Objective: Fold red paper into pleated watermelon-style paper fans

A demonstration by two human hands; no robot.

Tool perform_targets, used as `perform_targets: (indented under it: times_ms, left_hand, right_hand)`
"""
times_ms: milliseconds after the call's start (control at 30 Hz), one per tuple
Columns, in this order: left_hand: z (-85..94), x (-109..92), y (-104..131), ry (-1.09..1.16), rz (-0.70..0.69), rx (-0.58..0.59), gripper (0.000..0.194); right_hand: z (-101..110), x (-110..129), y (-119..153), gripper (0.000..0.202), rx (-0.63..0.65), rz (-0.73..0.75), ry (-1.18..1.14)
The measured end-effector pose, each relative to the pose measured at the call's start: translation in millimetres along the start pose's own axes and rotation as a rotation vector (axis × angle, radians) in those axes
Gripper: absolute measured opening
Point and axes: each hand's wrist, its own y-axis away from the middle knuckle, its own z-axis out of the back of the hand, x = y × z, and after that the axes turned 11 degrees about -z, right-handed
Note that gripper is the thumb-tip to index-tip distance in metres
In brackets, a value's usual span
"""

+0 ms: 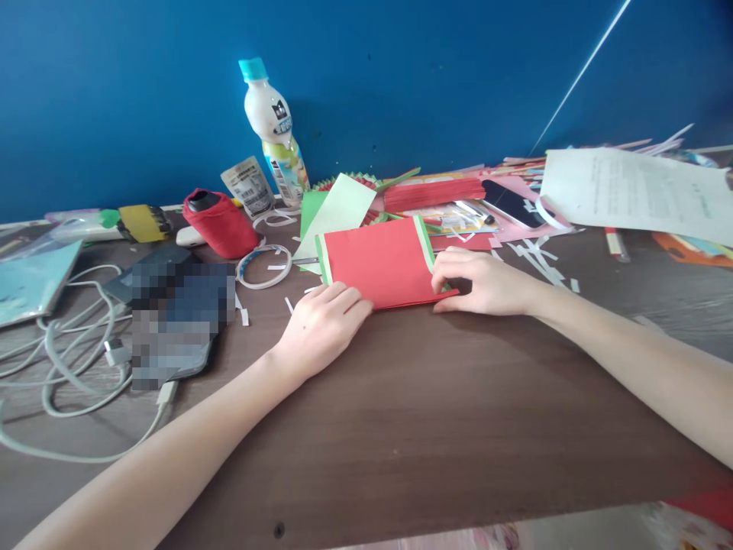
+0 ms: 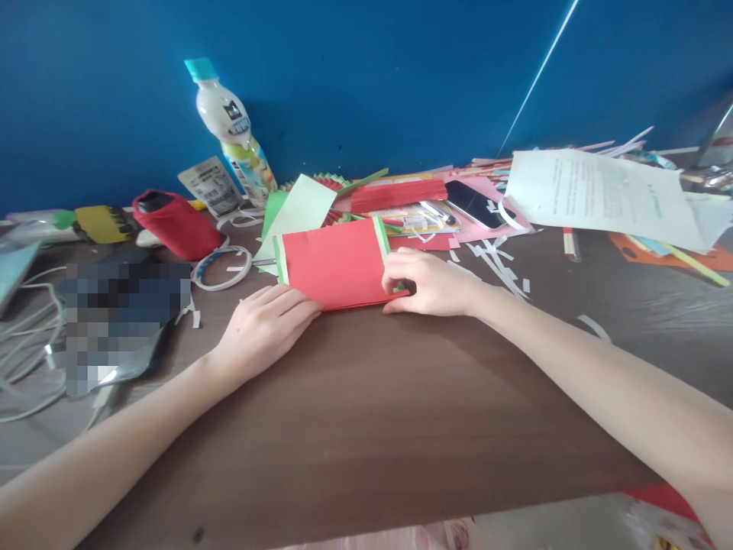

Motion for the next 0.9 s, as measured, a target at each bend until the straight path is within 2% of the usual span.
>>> perform_targets:
  times_ms: [100,200,300,400,500,567,633,700,800,900]
  left_hand:
    - [3.1,6,-2,0.047,0.062,-0.018,0.022]
    - [10.9,17,-7,0.146,0.138,-0.035,0.023]
    - [27.0,28,-13,0.289,0.239,-0.051,0.025]
    - [50.8,30,-19,0.398,0.337,-0.079,0.029]
    - [73.6,27,-23,0.498,0.444,-0.089,0.035]
    - [81.4,25,-25,0.611,0.527,-0.072,0.041]
    - [80.4,25,-25,0.716,0.586,-0.007,0.043]
    - [70.8,29,-23,0.797,0.601,0.079,0.039]
    - [48.5,37,-18,0.827,0.541,0.233,0.031]
    - [29.8,42,-10,0.787,0.509,0.356,0.027]
  right_hand:
    - [1,5,1,0.019,-0.094,0.035,-0.037]
    - [8,15,2,0.02,-0.209,0.004,-0.107]
    - [19,27,5,0.023,-0.311,-0.043,-0.186]
    - [30,38,10,0.02,-0.391,0.007,-0.367]
    - [39,47,15,0.017,-0.391,0.008,-0.601]
    - [42,50,17,0.02,-0.344,-0.055,-0.716]
    - [43,48,16,0.024,-0.273,-0.144,-0.749]
    - [41,41,11,0.026,-0.225,-0.223,-0.678]
    - [32,25,3,0.029,-0.16,-0.278,-0.407]
    - [23,13,-3,0.029,-0.07,-0.261,-0.236]
